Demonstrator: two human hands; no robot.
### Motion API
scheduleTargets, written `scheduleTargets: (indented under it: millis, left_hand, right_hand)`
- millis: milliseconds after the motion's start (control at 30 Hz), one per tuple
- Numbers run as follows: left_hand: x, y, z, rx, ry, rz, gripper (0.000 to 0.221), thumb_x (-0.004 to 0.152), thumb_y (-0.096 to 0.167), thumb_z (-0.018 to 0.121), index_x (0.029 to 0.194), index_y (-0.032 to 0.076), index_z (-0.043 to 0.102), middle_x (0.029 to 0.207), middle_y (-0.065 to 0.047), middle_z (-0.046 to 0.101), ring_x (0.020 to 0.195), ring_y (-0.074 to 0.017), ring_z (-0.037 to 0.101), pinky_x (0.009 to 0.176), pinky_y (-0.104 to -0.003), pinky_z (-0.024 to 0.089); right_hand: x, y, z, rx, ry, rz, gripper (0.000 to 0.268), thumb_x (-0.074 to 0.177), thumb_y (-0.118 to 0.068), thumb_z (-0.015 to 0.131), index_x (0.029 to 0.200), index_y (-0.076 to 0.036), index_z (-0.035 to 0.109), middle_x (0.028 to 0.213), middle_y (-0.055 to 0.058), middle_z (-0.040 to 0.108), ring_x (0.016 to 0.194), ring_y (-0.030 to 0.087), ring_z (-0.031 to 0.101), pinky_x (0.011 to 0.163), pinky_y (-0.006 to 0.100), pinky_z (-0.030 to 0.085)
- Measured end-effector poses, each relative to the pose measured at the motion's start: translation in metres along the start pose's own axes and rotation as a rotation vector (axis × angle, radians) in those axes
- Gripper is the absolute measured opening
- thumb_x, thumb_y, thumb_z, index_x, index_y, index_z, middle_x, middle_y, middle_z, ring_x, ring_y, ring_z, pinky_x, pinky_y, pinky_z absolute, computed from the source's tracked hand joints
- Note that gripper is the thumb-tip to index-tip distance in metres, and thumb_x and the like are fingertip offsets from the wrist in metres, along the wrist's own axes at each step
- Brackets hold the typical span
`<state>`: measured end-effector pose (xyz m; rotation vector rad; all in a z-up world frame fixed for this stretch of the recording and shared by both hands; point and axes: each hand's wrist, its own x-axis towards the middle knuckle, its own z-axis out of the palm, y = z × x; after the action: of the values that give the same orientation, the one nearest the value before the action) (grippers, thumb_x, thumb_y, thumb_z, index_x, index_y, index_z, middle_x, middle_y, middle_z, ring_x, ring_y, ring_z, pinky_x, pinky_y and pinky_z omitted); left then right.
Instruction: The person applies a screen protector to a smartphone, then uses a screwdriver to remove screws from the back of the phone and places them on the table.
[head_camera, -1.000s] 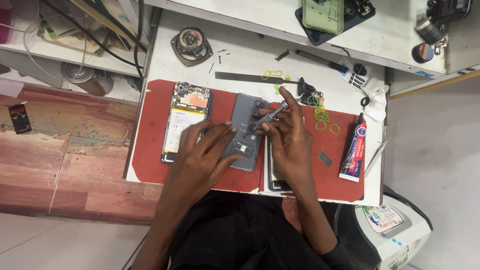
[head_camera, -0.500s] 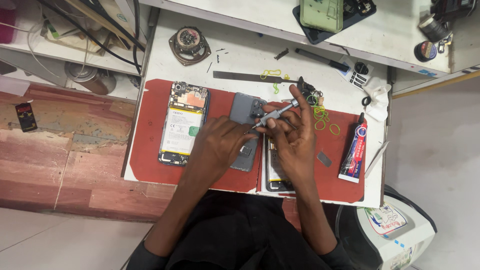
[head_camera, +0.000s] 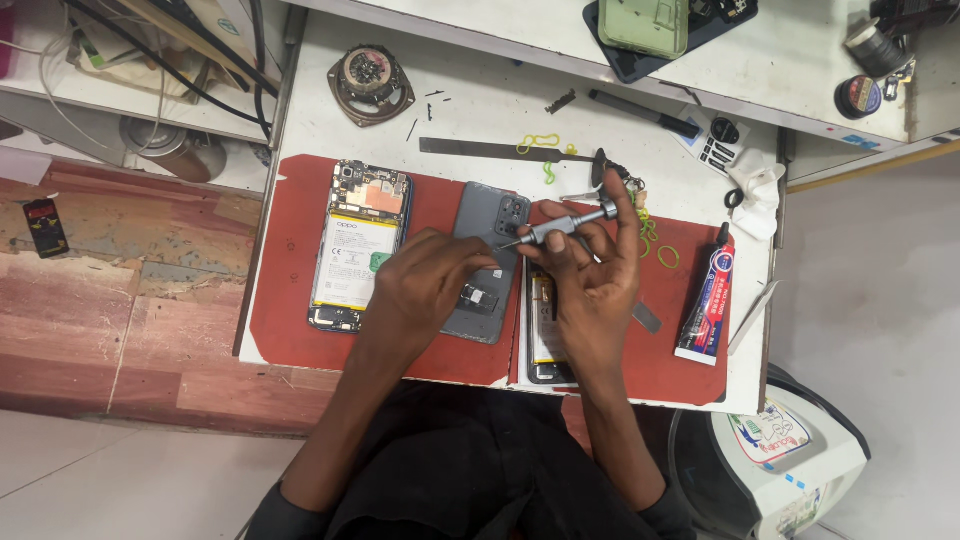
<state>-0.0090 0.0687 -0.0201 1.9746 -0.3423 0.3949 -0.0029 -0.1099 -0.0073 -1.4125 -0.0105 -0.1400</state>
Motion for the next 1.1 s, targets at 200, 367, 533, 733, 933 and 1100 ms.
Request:
scheduleTargets:
  millis: [200, 367, 533, 733, 933, 1100]
  left_hand:
    - [-0.005, 0.005, -0.001, -0.011, 0.154, -0.055, 0.007, 0.093, -0.005, 0.072, 0.096, 0.001, 0.073, 0.087, -0.007, 0.074, 0.078, -0.0161, 0.073, 0.064, -0.029, 0.058]
    - [-0.006, 0.007, 0.006, -0.008, 0.141, -0.073, 0.005, 0.092, -0.001, 0.075, 0.095, 0.003, 0.074, 0.082, -0.006, 0.073, 0.073, -0.0146, 0.072, 0.059, -0.027, 0.055]
    - [-0.005, 0.008, 0.009, -0.028, 0.06, -0.092, 0.005, 0.091, 0.004, 0.077, 0.096, 0.004, 0.076, 0.083, -0.006, 0.075, 0.068, -0.0149, 0.071, 0.055, -0.029, 0.053]
    - [-0.004, 0.012, 0.01, -0.004, 0.089, 0.017, 0.01, 0.092, 0.01, 0.079, 0.097, 0.003, 0.075, 0.081, -0.008, 0.073, 0.073, -0.0186, 0.071, 0.059, -0.033, 0.053]
    - [-0.006, 0.015, 0.009, -0.017, 0.128, 0.081, 0.011, 0.093, 0.008, 0.079, 0.099, 0.0, 0.075, 0.091, -0.01, 0.075, 0.085, -0.0214, 0.075, 0.068, -0.031, 0.059]
    - [-0.007, 0.016, 0.008, -0.001, 0.145, 0.09, 0.011, 0.092, 0.008, 0.08, 0.098, 0.0, 0.076, 0.094, -0.01, 0.077, 0.088, -0.0223, 0.077, 0.07, -0.031, 0.061]
  right_hand:
    - [-0.002, 0.0, -0.001, 0.056, 0.005, 0.019, 0.072, 0.103, -0.006, 0.065, 0.163, -0.006, 0.025, 0.126, 0.023, 0.067, 0.112, 0.023, 0.072, 0.094, 0.038, 0.068]
    - [-0.002, -0.001, -0.002, 0.153, -0.008, 0.079, 0.072, 0.101, -0.007, 0.067, 0.162, -0.006, 0.029, 0.128, 0.025, 0.067, 0.107, 0.024, 0.073, 0.091, 0.036, 0.067]
    - [-0.004, 0.0, -0.002, 0.17, -0.004, 0.117, 0.072, 0.099, -0.006, 0.067, 0.16, -0.005, 0.03, 0.126, 0.024, 0.068, 0.106, 0.023, 0.074, 0.09, 0.035, 0.067]
    - [-0.004, 0.002, -0.003, 0.146, 0.011, 0.111, 0.07, 0.1, -0.005, 0.067, 0.16, -0.004, 0.032, 0.122, 0.023, 0.069, 0.101, 0.019, 0.074, 0.088, 0.033, 0.066]
    - [-0.007, 0.001, -0.004, 0.171, 0.014, 0.096, 0.071, 0.1, -0.005, 0.068, 0.161, -0.004, 0.031, 0.121, 0.023, 0.069, 0.102, 0.019, 0.074, 0.09, 0.033, 0.066]
    - [-0.011, 0.002, -0.003, 0.205, 0.056, 0.069, 0.072, 0.101, -0.007, 0.068, 0.162, -0.005, 0.03, 0.125, 0.022, 0.068, 0.099, 0.02, 0.075, 0.089, 0.032, 0.065]
